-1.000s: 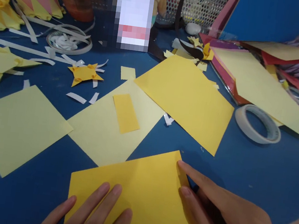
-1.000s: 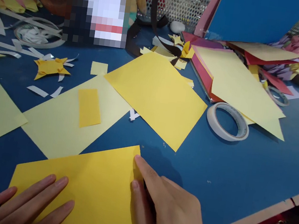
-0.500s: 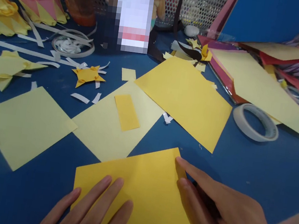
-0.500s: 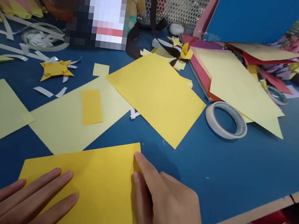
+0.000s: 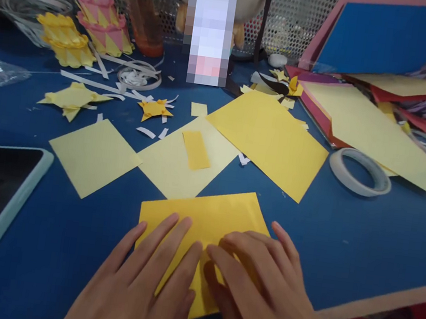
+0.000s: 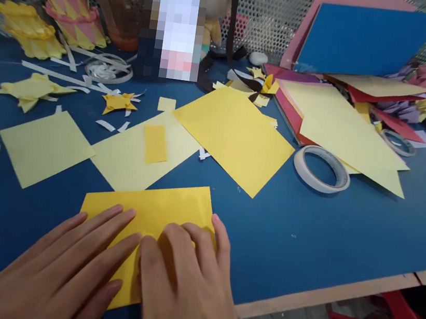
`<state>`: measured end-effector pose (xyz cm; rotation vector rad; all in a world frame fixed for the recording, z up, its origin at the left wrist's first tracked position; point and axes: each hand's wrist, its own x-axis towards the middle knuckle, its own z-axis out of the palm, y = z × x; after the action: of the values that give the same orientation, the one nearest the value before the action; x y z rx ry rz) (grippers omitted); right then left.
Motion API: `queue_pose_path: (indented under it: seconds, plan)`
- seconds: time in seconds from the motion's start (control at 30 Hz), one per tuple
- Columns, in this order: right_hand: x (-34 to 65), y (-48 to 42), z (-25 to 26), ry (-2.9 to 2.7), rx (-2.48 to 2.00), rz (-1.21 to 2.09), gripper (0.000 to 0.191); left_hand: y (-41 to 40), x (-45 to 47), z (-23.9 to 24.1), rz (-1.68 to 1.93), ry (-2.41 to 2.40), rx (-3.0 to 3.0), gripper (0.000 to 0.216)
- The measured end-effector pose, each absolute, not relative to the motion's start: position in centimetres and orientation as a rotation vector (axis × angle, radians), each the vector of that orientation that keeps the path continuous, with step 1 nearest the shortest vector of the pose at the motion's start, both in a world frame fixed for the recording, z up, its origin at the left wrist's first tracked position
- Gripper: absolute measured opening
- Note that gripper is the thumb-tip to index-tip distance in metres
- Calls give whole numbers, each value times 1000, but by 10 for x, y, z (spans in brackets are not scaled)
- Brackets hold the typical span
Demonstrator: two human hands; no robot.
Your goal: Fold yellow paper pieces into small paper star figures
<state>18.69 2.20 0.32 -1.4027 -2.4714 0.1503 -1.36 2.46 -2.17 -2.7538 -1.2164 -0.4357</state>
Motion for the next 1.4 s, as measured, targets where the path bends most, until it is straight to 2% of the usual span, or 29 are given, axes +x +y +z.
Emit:
queue_pose_path:
  seconds: [0.23, 0.47, 0.67, 0.83, 1.0, 1.2, 1.4]
  plan:
    - [161, 5, -4, -2170, -1403, 175, 26, 25, -15, -15, -316, -1147, -2759, 45]
    - [191, 5, 2, -2225, -1569, 304, 25, 26, -12, -6, -364, -1145, -2746, 38]
    - [226, 5, 0, -2246, -1616, 223, 26, 22, -30, -5, -302, -1086, -2749, 42]
    - [206, 5, 4, -2267, -1575, 115, 26, 16, -48, -8, -267, -1110, -2822, 43]
    - [149, 7, 5, -2301, -1356, 439, 15, 11, -48, -11, -419, -1290, -2818, 42]
    - [118, 9, 3, -2391, -1227, 468, 10, 15, -53, -11, -360, -1296, -2967, 52]
    - [115, 11, 7, -2412, -1227, 609, 16, 17, -60, -15, -392, -1246, -2978, 53]
